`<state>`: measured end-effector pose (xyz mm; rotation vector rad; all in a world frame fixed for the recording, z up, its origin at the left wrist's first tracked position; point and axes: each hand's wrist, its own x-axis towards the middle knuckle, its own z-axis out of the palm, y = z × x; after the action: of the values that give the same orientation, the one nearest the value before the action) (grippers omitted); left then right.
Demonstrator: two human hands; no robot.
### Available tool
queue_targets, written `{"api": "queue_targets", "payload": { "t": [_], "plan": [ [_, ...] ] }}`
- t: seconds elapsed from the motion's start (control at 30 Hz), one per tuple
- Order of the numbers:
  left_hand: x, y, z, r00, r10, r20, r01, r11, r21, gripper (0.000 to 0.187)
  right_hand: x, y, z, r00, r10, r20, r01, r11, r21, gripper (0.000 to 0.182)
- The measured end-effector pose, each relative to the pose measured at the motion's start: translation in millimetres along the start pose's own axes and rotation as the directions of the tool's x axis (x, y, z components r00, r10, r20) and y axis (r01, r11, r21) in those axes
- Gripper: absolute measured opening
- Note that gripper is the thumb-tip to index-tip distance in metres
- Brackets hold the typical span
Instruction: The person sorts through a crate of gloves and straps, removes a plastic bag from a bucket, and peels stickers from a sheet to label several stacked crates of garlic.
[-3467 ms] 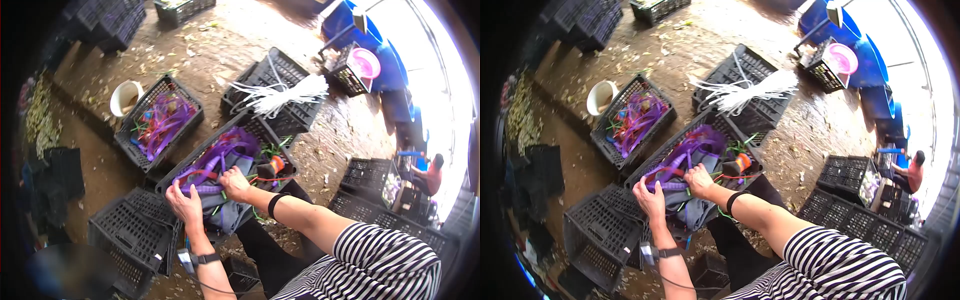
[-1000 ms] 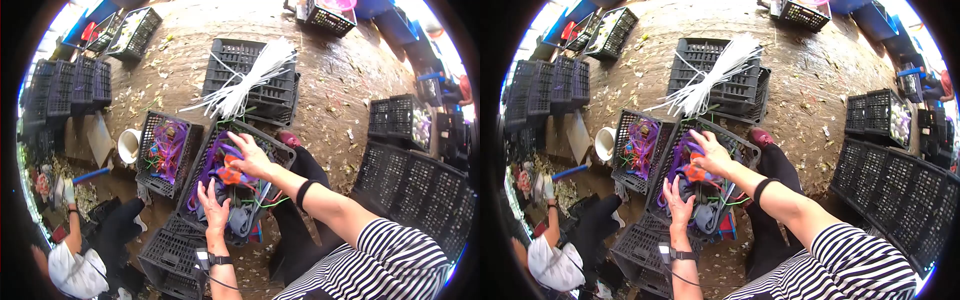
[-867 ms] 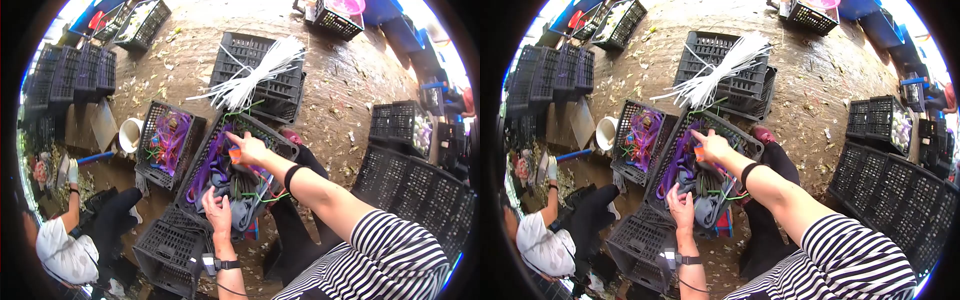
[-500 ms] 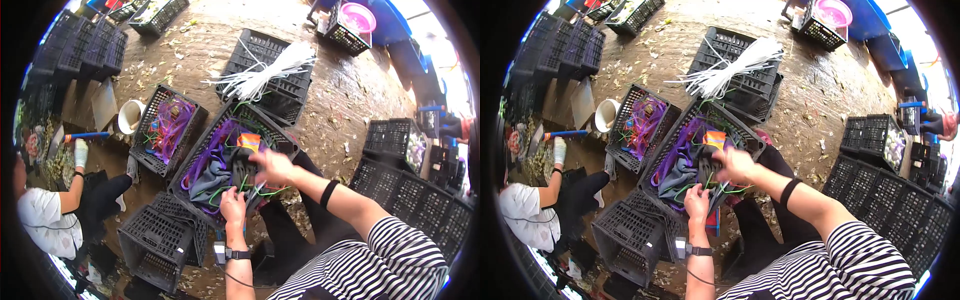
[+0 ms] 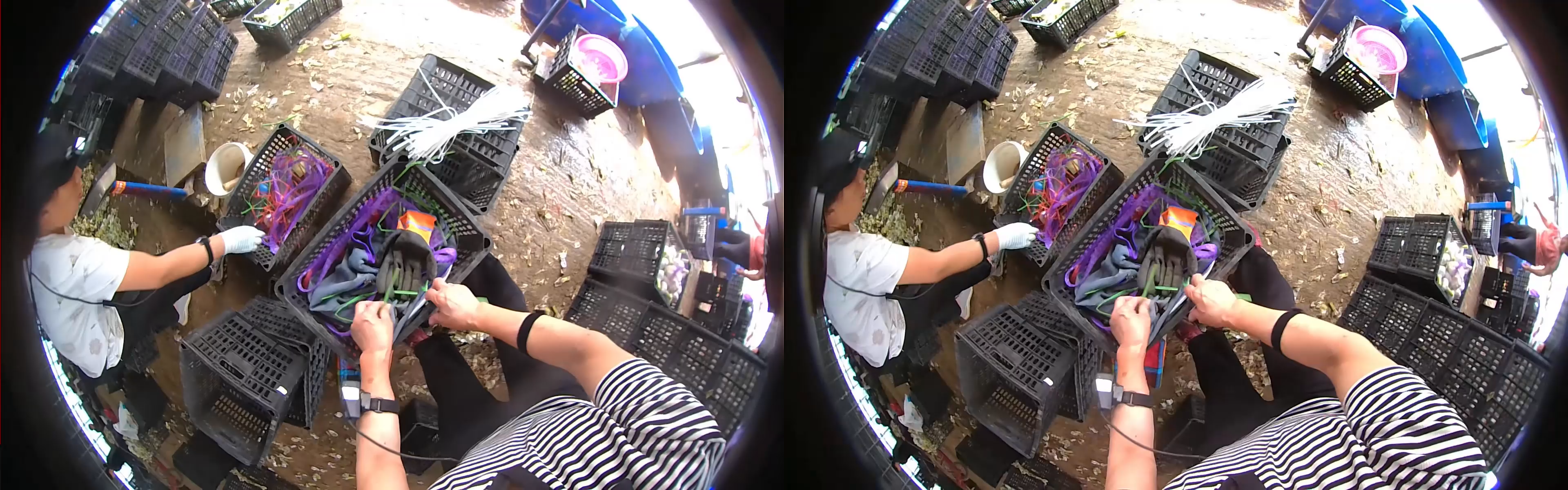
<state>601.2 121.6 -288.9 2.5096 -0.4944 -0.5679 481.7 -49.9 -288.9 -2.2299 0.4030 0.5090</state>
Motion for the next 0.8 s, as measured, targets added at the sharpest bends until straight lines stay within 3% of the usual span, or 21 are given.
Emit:
{"api": "queue_targets", "payload": {
  "t": [0.07, 0.1, 0.13, 0.17, 0.23, 0.3, 0.33, 0.37, 0.43, 0.47, 0.5, 0.57, 0.67, 0.7, 0.73, 0.77, 0.8],
  "plan": [
    [0.1, 0.3, -7.1, 0.996, -0.025, -0.087, 0.024, 1.0, -0.018, 0.009, 5.3, 7.3, 5.2, 0.999, -0.036, -0.039, 0.036, 0.999, -0.01, 0.032],
    [1.1, 4.9, -9.9, 0.987, -0.042, -0.155, 0.04, 0.999, -0.015, 0.01, 9.2, 11.1, 2.6, 0.996, 0.083, -0.012, -0.079, 0.974, 0.213, 0.026],
    [4.7, 11.5, -14.5, 0.993, -0.068, -0.097, 0.064, 0.997, -0.041, 0.029, 12.0, 9.0, -6.0, 0.98, 0.193, 0.04, -0.192, 0.887, 0.42, 0.021],
    [14.1, 16.9, -10.4, 0.993, -0.065, -0.094, 0.061, 0.997, -0.044, 0.029, 9.3, 7.6, -16.1, 0.97, 0.241, 0.018, -0.213, 0.816, 0.537, 0.012],
    [35.2, 29.8, 5.5, 0.961, 0.105, -0.256, -0.11, 0.994, -0.005, 0.054, 12.1, 13.0, -32.7, 0.929, 0.355, 0.109, -0.326, 0.642, 0.694, 0.009],
    [57.0, 43.1, 23.0, 0.969, 0.187, -0.161, -0.201, 0.977, -0.076, 0.072, 12.4, 16.3, -56.0, 0.943, 0.331, 0.034, -0.232, 0.58, 0.781, 0.008],
    [64.0, 50.0, 32.1, 0.982, 0.165, -0.092, -0.17, 0.985, -0.04, 0.078, 9.5, 16.7, -68.9, 0.936, 0.351, 0.021, -0.225, 0.55, 0.804, 0.008],
    [68.4, 58.4, 35.5, 0.998, 0.065, -0.002, -0.065, 0.997, -0.04, 0.071, 6.0, 5.9, -91.4, 0.929, 0.369, 0.006, -0.212, 0.521, 0.826, 0.008],
    [83.6, 25.6, 59.0, 0.966, 0.049, 0.253, -0.081, 0.99, 0.116, 0.054, 5.3, 6.6, -116.1, 0.93, 0.357, -0.089, -0.092, 0.461, 0.883, 0.008],
    [84.8, 10.8, 64.1, 0.98, 0.106, 0.168, -0.12, 0.99, 0.077, 0.036, 2.9, -0.8, -135.1, 0.924, 0.34, -0.177, -0.004, 0.469, 0.883, 0.007],
    [84.8, 5.5, 60.1, 0.99, 0.062, 0.125, -0.071, 0.995, 0.069, 0.025, 2.4, -5.5, -151.4, 0.915, 0.326, -0.238, 0.069, 0.454, 0.888, 0.007],
    [81.5, -13.2, 47.9, 0.996, 0.085, 0.026, -0.087, 0.991, 0.099, 0.018, 15.9, 5.0, -159.0, 0.884, 0.301, -0.358, 0.201, 0.447, 0.872, 0.006],
    [66.6, -24.1, 20.7, 0.998, 0.031, 0.047, -0.031, 1.0, 0.0, 0.017, 52.2, 23.5, -141.5, 0.837, 0.362, -0.41, 0.2, 0.495, 0.845, 0.007],
    [60.3, -22.0, 10.4, 0.998, 0.034, 0.044, -0.035, 0.999, 0.006, 0.017, 65.1, 48.3, -127.2, 0.895, 0.339, -0.289, 0.053, 0.564, 0.824, 0.008],
    [52.7, -21.6, 0.1, 0.998, 0.062, 0.002, -0.062, 0.998, 0.024, 0.017, 69.4, 70.4, -105.4, 0.898, 0.227, -0.377, -0.013, 0.87, 0.492, 0.011],
    [46.2, -20.7, -12.6, 0.995, 0.09, -0.046, -0.088, 0.995, 0.044, 0.016, 69.1, 82.6, -92.1, 0.908, 0.083, -0.41, -0.066, 0.996, 0.055, 0.015],
    [38.2, -15.7, -25.3, 0.994, 0.075, -0.084, -0.07, 0.996, 0.057, 0.016, 61.7, 79.7, -89.2, 0.891, -0.018, -0.454, 0.055, 0.996, 0.068, 0.023]
  ]
}}
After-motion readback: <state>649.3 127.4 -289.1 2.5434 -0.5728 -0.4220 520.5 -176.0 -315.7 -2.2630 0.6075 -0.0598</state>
